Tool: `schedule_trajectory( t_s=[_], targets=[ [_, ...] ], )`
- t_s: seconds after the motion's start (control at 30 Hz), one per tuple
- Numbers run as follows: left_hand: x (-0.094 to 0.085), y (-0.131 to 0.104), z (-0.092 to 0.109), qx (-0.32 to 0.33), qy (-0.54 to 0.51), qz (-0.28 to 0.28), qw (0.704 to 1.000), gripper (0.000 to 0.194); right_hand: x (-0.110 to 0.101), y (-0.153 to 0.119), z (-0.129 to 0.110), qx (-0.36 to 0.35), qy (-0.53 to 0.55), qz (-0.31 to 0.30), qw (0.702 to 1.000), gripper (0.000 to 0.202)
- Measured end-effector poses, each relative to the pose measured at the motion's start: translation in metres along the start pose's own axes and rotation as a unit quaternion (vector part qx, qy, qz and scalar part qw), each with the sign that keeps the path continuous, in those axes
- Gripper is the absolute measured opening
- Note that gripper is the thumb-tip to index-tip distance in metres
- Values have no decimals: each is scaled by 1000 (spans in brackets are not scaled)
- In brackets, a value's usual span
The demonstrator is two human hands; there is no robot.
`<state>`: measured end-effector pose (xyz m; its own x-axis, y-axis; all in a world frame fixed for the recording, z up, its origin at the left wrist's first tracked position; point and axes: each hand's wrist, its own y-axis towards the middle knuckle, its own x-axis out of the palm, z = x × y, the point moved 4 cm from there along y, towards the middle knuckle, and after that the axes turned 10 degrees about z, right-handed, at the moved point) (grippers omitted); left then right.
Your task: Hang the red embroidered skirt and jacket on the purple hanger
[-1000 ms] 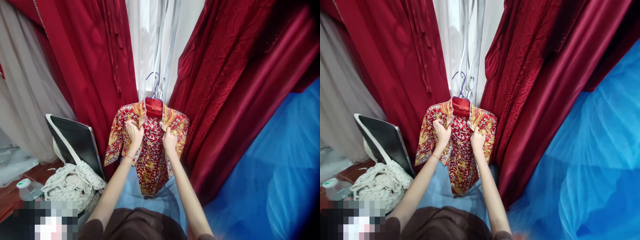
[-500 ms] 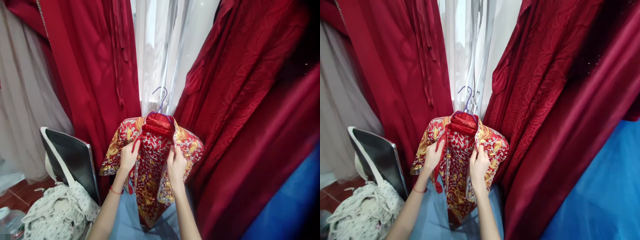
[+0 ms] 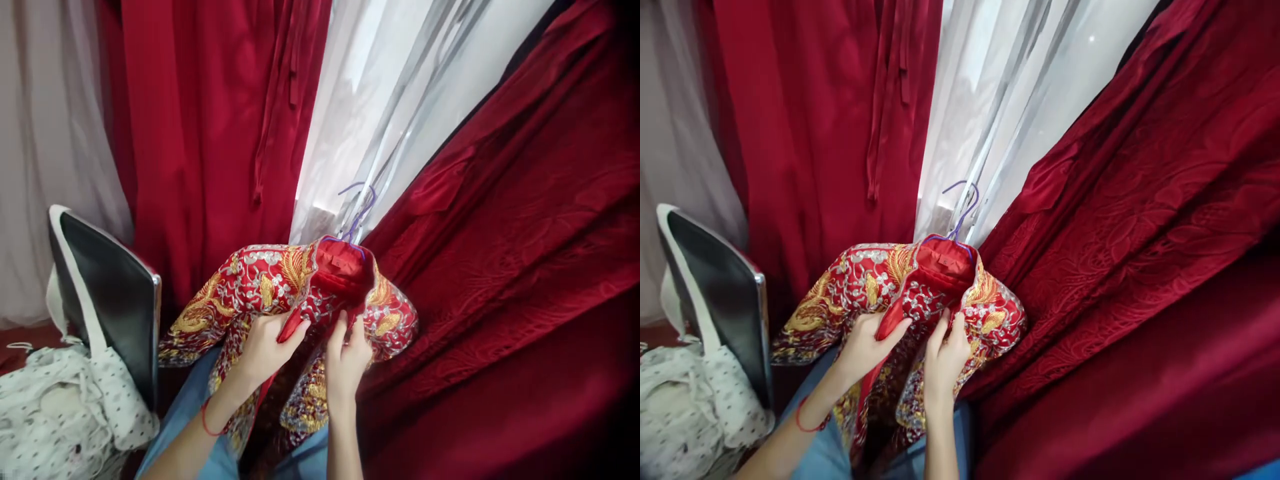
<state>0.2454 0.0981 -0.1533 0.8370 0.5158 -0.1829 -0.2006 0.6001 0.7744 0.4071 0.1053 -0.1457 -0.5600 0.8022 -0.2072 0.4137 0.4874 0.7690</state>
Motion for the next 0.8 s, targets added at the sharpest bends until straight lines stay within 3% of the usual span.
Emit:
schedule_trajectory(
  t_s=[0.2,0.3,0.43,0.57,0.7,0.8],
  targets=[
    [-3,19,28,-4,-3,67,998,40,-18,17,-28,-20,5,39,999,32],
    [5,27,35,-1,41,43,998,33,-13,17,-33,-51,6,39,998,31],
    [32,18,-2,-43,193,-50,979,12,28,-1,-5,-102,-79,-54,990,26],
    [49,4,-43,-96,263,-108,954,21,54,-17,22,-82,-132,-89,984,23],
    [47,16,-37,-87,158,-121,976,25,47,-10,0,-65,-22,-105,992,24],
    [45,33,-31,-78,75,-104,989,25,49,4,-14,-68,-1,-123,990,23]
  ],
)
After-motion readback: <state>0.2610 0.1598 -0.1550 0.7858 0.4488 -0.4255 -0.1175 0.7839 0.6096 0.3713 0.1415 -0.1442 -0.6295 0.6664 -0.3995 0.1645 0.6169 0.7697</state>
